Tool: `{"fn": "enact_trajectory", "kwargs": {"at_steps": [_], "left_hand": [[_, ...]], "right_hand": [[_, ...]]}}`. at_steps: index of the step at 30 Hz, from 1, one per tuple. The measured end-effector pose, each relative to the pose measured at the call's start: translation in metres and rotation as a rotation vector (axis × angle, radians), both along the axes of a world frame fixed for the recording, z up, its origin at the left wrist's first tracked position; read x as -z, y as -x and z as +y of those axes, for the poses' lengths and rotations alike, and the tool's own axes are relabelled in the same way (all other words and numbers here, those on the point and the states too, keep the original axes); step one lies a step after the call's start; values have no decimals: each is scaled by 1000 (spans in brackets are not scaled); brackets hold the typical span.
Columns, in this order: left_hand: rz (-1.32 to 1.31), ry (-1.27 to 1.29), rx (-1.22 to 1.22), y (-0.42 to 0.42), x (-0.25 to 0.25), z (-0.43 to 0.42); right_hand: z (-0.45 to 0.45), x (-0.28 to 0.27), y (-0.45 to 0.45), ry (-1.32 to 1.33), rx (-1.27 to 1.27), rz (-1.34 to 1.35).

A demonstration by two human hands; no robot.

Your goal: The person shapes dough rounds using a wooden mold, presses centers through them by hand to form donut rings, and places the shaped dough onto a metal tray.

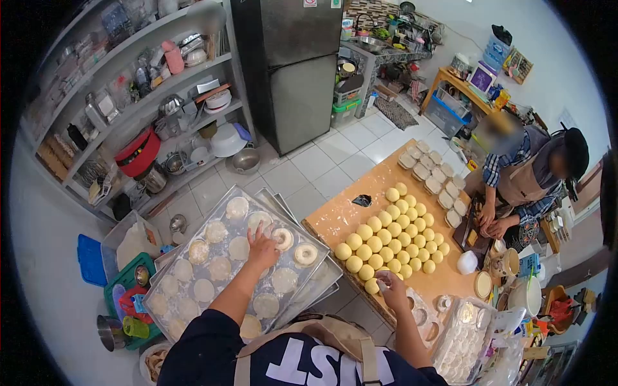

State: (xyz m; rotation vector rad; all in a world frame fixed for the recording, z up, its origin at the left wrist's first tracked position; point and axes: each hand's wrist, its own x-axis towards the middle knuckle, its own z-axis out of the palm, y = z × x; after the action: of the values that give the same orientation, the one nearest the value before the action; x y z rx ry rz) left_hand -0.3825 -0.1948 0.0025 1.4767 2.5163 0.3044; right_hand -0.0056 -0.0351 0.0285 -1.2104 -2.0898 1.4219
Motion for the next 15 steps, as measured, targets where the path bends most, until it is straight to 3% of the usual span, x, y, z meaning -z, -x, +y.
{"fn": "enact_trajectory", "kwargs": {"at_steps": [2,5,8,15], "left_hand": [[-30,40,25,0,-6,0],[-132,-238,127,3,12,-2],[-44,-179,282,-1,17,-1],[18,-62,275,-13,3,-1]], "right_hand": [[1,5,-2,15,12,26],[2,12,-7,-4,19,32],[1,3,-14,-34,26,-17],[5,-10,-69,-129,180,14]]}}
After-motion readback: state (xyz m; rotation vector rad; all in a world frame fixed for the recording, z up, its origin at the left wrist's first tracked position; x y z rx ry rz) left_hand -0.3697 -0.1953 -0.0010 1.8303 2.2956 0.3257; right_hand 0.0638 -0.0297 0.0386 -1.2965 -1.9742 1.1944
